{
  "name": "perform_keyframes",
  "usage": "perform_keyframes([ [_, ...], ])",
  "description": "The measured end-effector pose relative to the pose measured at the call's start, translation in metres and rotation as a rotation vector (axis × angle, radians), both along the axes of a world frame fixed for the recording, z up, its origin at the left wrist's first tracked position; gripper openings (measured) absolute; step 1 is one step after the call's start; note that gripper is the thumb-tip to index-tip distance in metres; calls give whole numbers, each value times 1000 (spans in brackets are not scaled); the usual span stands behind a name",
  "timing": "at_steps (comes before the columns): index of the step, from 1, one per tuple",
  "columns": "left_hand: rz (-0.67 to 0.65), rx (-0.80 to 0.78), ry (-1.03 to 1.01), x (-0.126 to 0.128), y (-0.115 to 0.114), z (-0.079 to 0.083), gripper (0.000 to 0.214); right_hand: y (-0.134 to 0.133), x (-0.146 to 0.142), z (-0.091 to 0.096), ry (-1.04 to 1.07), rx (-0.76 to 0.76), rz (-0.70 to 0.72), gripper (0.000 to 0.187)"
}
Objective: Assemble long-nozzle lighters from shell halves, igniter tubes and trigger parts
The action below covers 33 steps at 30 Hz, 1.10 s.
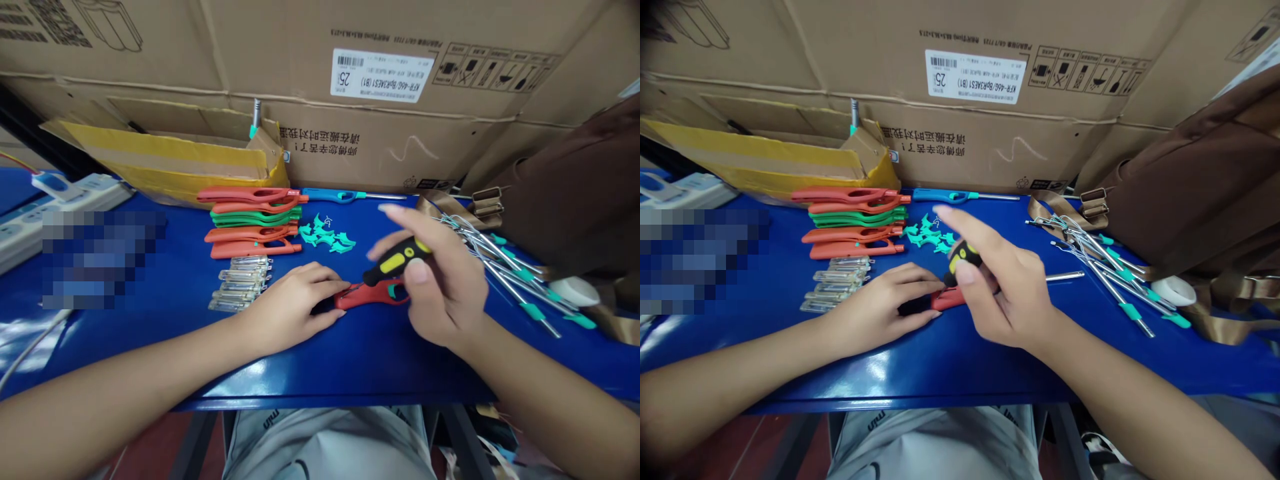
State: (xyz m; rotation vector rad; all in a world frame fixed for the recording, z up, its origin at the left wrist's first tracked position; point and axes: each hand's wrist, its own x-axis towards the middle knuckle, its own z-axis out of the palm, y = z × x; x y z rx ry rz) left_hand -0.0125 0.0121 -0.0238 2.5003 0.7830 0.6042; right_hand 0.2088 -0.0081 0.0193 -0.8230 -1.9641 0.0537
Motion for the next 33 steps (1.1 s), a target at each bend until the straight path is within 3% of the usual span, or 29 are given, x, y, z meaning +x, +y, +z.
perform_keyframes([
  [3,3,10,1,0,-1,-1,33,1,0,0,35,-124,60,46],
  [8,-4,0,-4,0,-1,-1,34,3,2,1,-7,134,-45,28],
  [13,0,4,-3,0,0,-1,30,-2,0,-1,-10,-117,75,48],
  [19,0,6,-18,0,-1,-1,23,-6,-1,5,-116,134,-48,34],
  [23,3,8,-18,0,-1,0,27,-6,1,4,-63,-97,86,45],
  [25,4,1,-18,0,-1,0,28,-4,1,4,-51,-143,116,47],
  [30,-1,-13,-17,0,-1,0,26,-2,1,7,-108,133,-11,35],
  [33,-1,-14,-16,-1,-2,0,26,-3,1,10,-120,64,53,34],
])
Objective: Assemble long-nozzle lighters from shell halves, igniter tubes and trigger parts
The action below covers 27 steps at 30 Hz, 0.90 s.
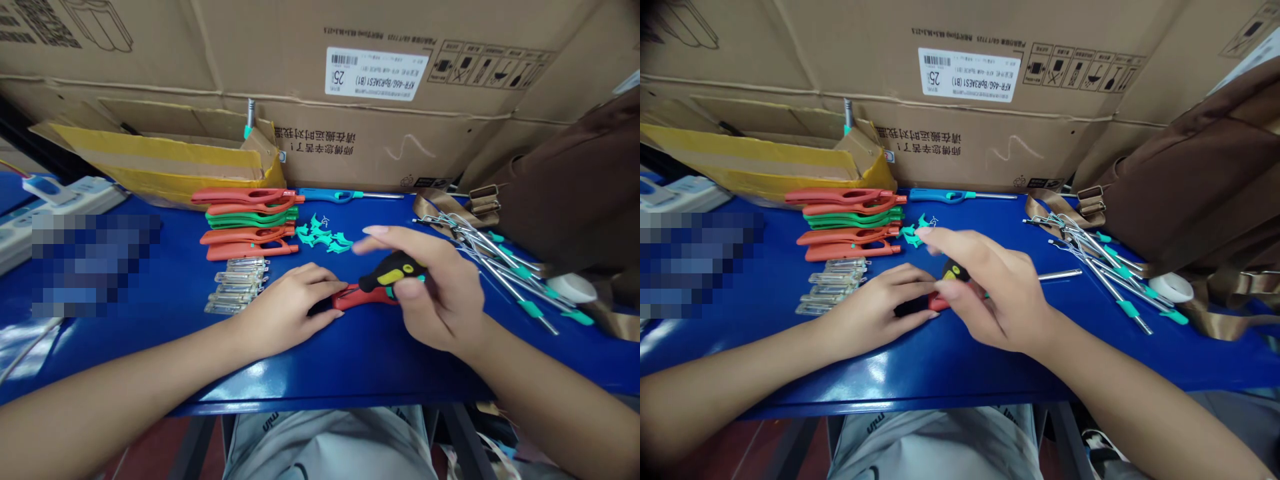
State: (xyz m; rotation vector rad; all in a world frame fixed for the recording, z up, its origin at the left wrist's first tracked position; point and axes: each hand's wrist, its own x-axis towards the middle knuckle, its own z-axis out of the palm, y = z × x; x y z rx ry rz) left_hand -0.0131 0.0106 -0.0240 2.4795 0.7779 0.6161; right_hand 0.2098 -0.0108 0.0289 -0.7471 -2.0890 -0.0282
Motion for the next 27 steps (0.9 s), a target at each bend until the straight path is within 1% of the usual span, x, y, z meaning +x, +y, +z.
perform_keyframes([
  [2,0,1,3,0,0,0,26,-1,-1,1,4,-83,63,40],
  [4,0,1,1,1,0,0,24,-2,-1,3,24,-109,88,38],
  [6,-3,0,-4,1,0,0,24,-3,1,5,27,-65,72,35],
  [8,-4,3,-5,1,1,-1,25,-4,3,6,-26,13,38,38],
  [10,-3,8,3,0,1,-1,27,-6,6,6,-40,46,12,37],
  [12,1,16,12,0,1,-1,27,-7,7,4,19,-17,20,40],
  [14,3,15,21,1,1,0,26,-7,6,3,74,-110,60,46],
  [15,5,14,24,1,1,0,25,-7,5,2,70,-130,83,47],
  [16,5,11,25,1,1,0,24,-6,4,3,53,-125,93,45],
  [17,5,8,24,2,1,1,23,-4,3,3,41,-87,83,42],
  [19,3,6,17,2,0,1,21,-1,3,4,19,31,23,33],
  [20,1,7,14,1,0,1,20,0,3,4,15,82,-11,32],
  [22,-3,11,15,1,0,1,21,1,4,4,11,108,-49,30],
  [24,2,24,17,1,0,2,23,1,5,1,28,12,-21,32],
  [26,7,37,20,1,0,2,25,1,5,-1,63,-127,35,41],
  [27,9,37,21,1,-1,2,25,1,5,-2,77,-167,54,43],
])
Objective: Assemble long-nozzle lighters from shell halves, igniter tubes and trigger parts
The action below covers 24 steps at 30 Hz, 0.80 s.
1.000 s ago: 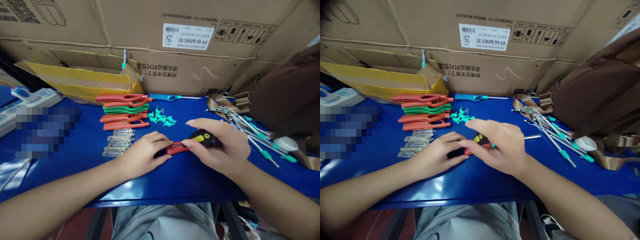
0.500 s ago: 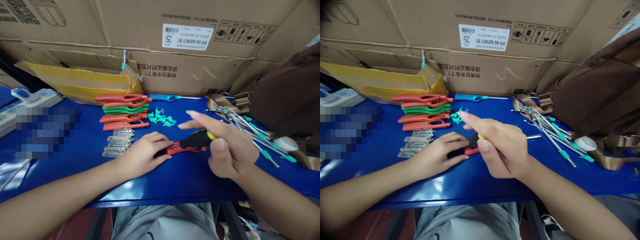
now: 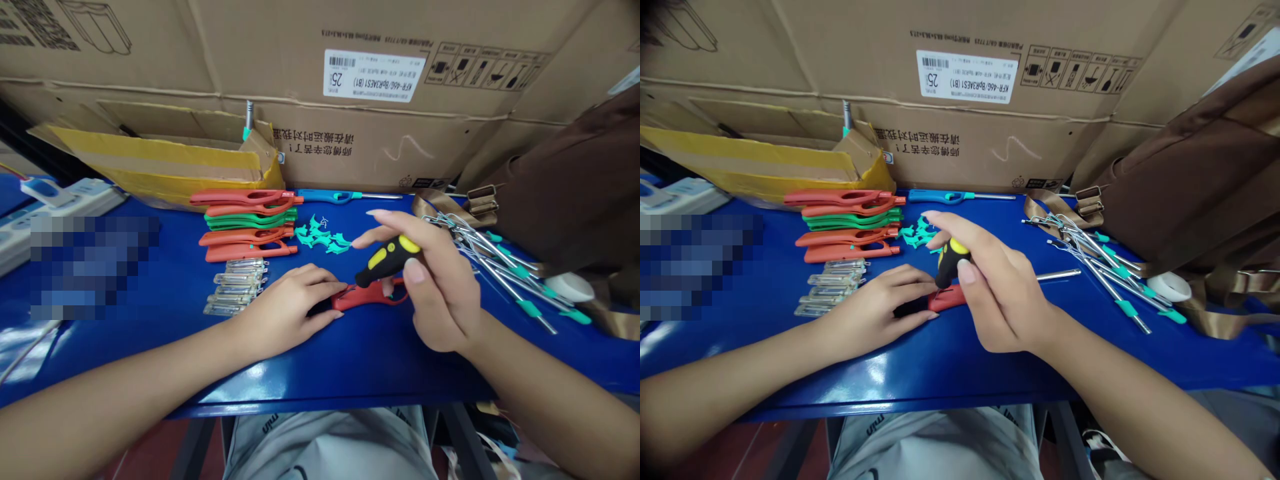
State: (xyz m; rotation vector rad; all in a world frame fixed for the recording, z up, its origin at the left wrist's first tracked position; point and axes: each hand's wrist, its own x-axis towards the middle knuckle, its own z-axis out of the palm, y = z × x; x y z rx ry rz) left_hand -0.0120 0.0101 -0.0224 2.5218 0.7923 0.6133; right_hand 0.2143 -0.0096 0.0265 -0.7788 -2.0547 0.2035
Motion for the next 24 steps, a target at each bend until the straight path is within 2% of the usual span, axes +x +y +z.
perform_keyframes([
  [2,-2,-8,1,0,0,0,25,1,-1,0,0,25,3,41],
  [6,-8,-30,-3,0,0,-1,27,3,-2,3,-55,217,-58,36],
  [7,-7,-30,-2,0,0,-1,27,3,-2,3,-63,207,-51,36],
  [11,4,-18,12,0,0,0,26,1,-1,3,-51,13,25,43],
  [12,4,-18,13,0,-1,0,25,1,-1,3,-53,20,19,42],
  [16,-5,-26,0,0,0,0,23,2,-1,4,-88,212,-78,36],
  [18,-5,-24,-4,-1,0,0,23,2,0,5,-105,183,-59,39],
  [22,0,-7,2,-1,1,0,23,0,1,8,-114,2,70,46],
  [24,-2,-8,-1,-1,1,0,22,-1,0,9,-109,46,74,42],
])
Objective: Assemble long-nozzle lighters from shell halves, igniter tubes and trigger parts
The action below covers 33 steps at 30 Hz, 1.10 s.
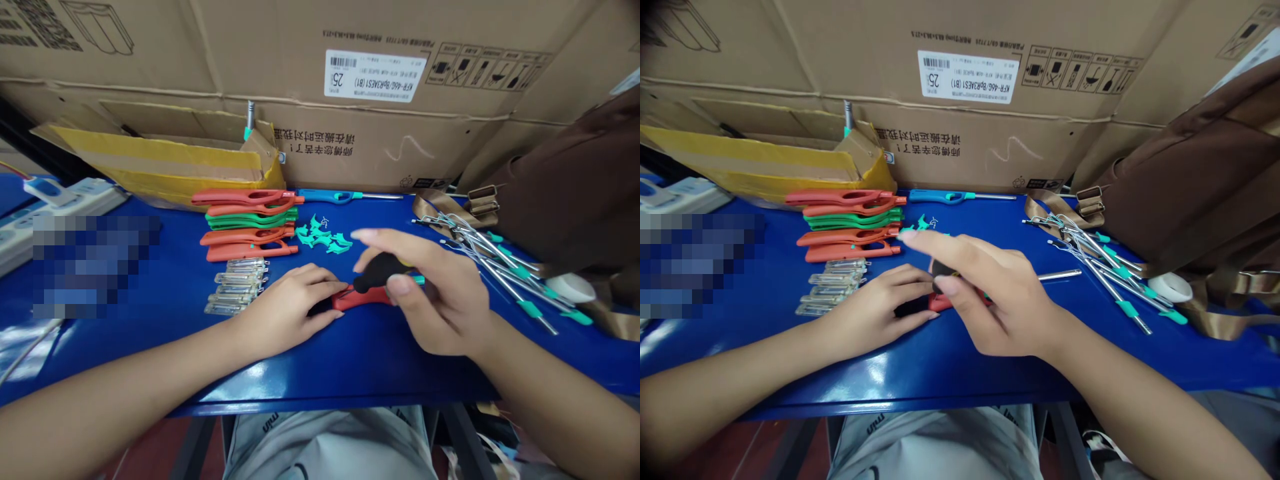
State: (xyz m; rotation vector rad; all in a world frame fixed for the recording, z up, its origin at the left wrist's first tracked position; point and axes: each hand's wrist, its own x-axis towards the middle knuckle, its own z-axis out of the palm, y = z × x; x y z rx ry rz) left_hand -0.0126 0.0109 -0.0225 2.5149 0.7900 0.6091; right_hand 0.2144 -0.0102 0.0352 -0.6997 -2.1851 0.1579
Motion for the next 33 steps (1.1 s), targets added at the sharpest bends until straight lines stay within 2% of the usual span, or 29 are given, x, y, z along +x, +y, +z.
perform_keyframes([
  [4,-9,-5,-6,1,0,-1,22,3,1,-2,-43,196,-115,33],
  [6,-6,-2,-5,0,0,-1,25,5,3,-5,-37,144,-98,39],
  [9,1,8,-2,0,0,-2,28,8,4,-10,37,-51,-5,49],
  [10,2,7,2,0,0,-2,28,8,4,-11,60,-72,3,49],
  [14,-8,4,7,0,0,-3,29,10,2,-12,76,130,-130,35],
  [15,-9,7,6,0,0,-4,30,10,2,-12,73,136,-150,33],
  [20,1,8,20,-1,0,-5,32,9,4,-12,130,-252,0,45],
  [21,1,6,20,-1,0,-4,31,9,4,-12,129,-248,9,44],
  [25,-2,4,20,-1,0,-3,29,9,3,-10,85,28,-98,33],
  [26,-3,7,20,-1,0,-3,29,8,3,-10,84,40,-104,33],
  [27,-3,9,19,-1,0,-3,30,8,3,-10,94,1,-89,34],
  [30,0,13,20,-1,0,-4,31,8,3,-11,156,-246,28,40],
  [31,1,12,22,-1,0,-4,31,8,3,-12,173,-282,57,41],
  [33,2,10,23,-1,0,-4,29,8,2,-12,159,-218,63,37],
])
